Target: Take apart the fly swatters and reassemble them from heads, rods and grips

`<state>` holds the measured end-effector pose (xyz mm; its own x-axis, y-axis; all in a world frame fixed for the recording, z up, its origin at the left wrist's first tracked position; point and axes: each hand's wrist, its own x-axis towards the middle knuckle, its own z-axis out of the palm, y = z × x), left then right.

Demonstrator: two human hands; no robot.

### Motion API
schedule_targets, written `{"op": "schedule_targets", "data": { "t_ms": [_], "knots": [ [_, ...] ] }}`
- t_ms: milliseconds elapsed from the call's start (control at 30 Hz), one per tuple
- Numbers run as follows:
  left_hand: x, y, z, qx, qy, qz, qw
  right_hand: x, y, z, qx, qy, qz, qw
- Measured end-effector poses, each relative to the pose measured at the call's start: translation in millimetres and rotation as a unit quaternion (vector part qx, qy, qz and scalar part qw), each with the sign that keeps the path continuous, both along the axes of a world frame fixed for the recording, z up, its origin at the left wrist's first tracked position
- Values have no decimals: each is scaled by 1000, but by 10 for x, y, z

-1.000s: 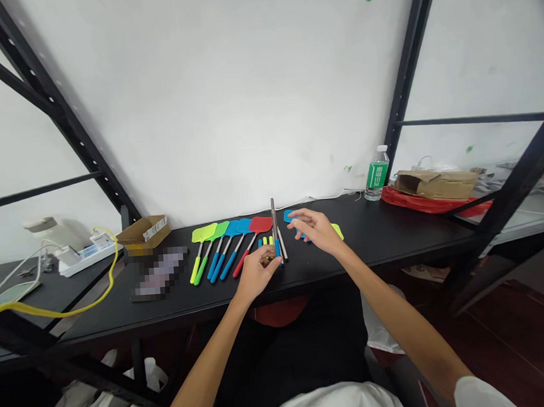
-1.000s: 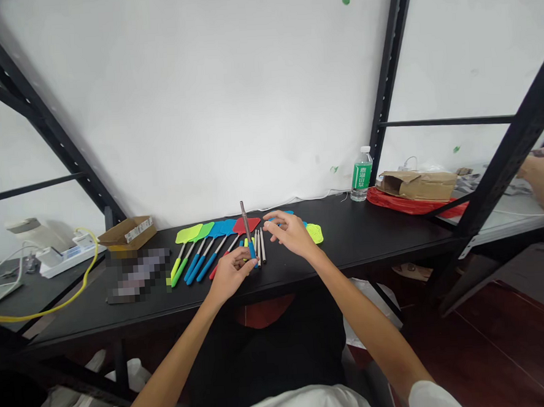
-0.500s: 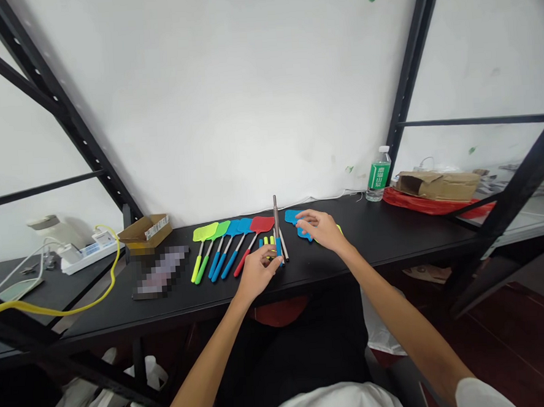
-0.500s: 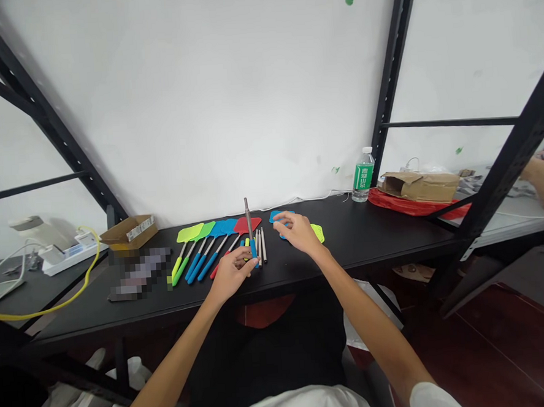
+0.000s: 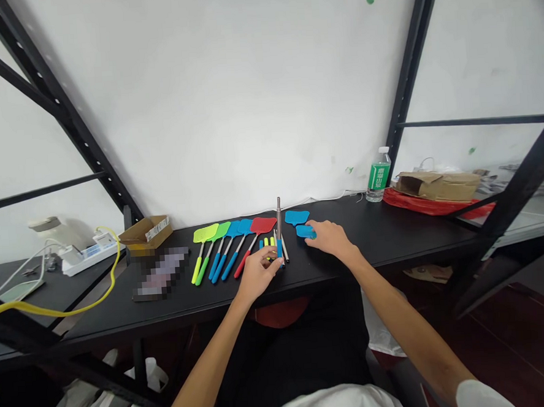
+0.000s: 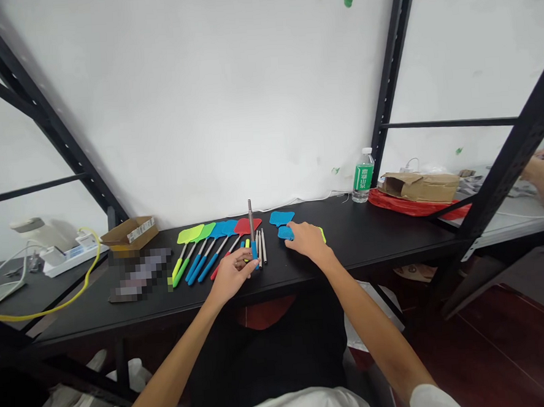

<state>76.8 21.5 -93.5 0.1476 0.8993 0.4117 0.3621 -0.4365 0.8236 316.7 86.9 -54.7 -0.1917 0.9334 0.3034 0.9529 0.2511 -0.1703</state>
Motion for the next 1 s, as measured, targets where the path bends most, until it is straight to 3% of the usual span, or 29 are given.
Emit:
{"op": "schedule_targets", "data": {
  "t_ms": [167,267,333,467,600,667,733,800,1000],
  "knots": [
    [1,-9,9,0,-1,-1,1000,106,-28,159,91,86,-9,992],
    [7,-15,15,0,-1,-2,1000,236,-30,254,160,249,28,955],
    [10,-14,12,0,-2,2,1000,297,-16,292,180,401,51,897],
    [5,-2,-2,7,2,2,1000,326,39,320,141,649,66,745],
    [-6,6,-19,18,21,6,1000,306,35,358,37,795,73,601],
    [-8,7,-24,24,31,6,999,291,0,388,-2,828,82,555],
    [-8,3,-21,30,38,5,999,269,-48,420,-29,835,103,539],
    [-6,-7,-6,34,49,5,998,241,-99,449,-50,830,127,541],
    [0,-39,45,42,78,12,996,152,-235,513,-57,796,164,580]
  ]
}}
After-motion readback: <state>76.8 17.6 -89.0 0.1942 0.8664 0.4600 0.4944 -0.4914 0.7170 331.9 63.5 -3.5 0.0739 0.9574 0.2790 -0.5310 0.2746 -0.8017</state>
